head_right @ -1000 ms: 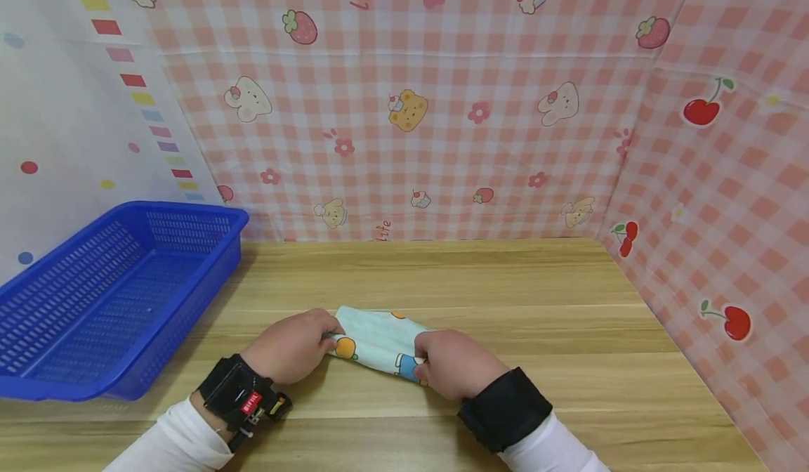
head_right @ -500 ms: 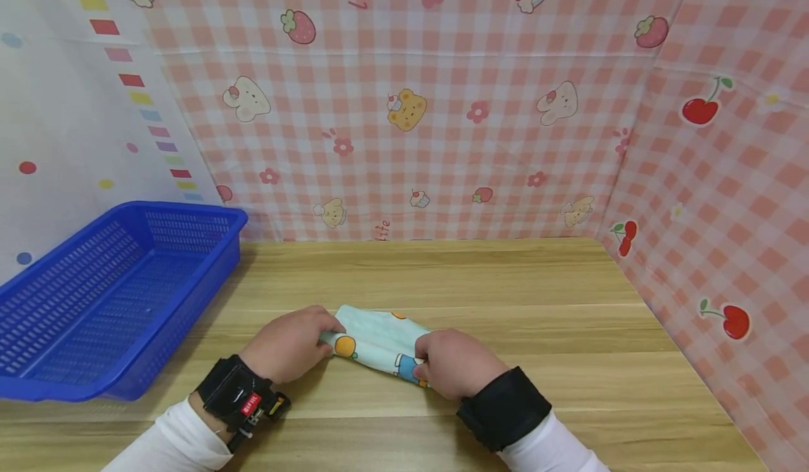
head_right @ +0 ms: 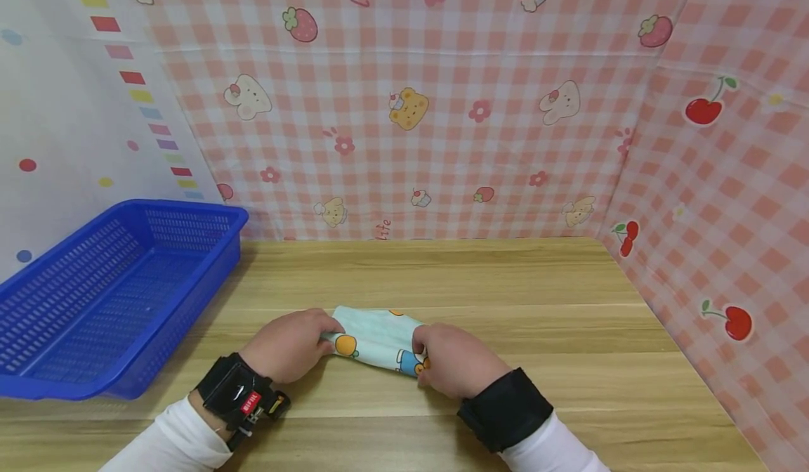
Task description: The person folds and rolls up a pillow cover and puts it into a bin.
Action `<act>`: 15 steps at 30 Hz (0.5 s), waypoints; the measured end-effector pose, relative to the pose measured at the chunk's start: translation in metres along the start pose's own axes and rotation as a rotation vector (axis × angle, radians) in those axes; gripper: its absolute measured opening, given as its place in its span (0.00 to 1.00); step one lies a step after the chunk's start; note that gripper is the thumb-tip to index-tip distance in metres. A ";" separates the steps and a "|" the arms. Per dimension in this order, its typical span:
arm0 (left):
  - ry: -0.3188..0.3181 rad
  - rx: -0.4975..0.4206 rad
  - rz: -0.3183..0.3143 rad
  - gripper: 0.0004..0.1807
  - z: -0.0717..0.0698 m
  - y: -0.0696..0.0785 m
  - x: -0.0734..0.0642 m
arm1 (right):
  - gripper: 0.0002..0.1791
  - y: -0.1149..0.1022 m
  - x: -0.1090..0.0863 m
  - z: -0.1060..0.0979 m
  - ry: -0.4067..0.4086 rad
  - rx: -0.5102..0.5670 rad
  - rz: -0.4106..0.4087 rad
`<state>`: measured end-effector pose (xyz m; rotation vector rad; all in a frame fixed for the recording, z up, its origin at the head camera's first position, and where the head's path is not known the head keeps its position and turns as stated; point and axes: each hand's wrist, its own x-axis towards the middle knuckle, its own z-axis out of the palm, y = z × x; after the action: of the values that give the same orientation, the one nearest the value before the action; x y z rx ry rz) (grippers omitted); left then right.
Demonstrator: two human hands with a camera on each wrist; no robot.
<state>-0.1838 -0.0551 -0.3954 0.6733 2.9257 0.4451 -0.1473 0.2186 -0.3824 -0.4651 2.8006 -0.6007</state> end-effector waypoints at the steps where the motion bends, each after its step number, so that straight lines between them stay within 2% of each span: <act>1: -0.001 -0.001 0.000 0.15 0.000 0.000 0.000 | 0.14 0.000 0.000 0.000 0.001 -0.005 -0.004; 9: -0.009 0.001 0.000 0.16 0.000 0.001 0.000 | 0.07 0.000 0.000 0.001 0.006 -0.020 -0.028; 15: 0.016 -0.005 0.011 0.20 0.000 0.001 0.001 | 0.08 0.003 -0.001 0.001 -0.007 -0.004 -0.049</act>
<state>-0.1837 -0.0535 -0.3952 0.6880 2.9360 0.4615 -0.1468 0.2211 -0.3844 -0.5370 2.7916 -0.6034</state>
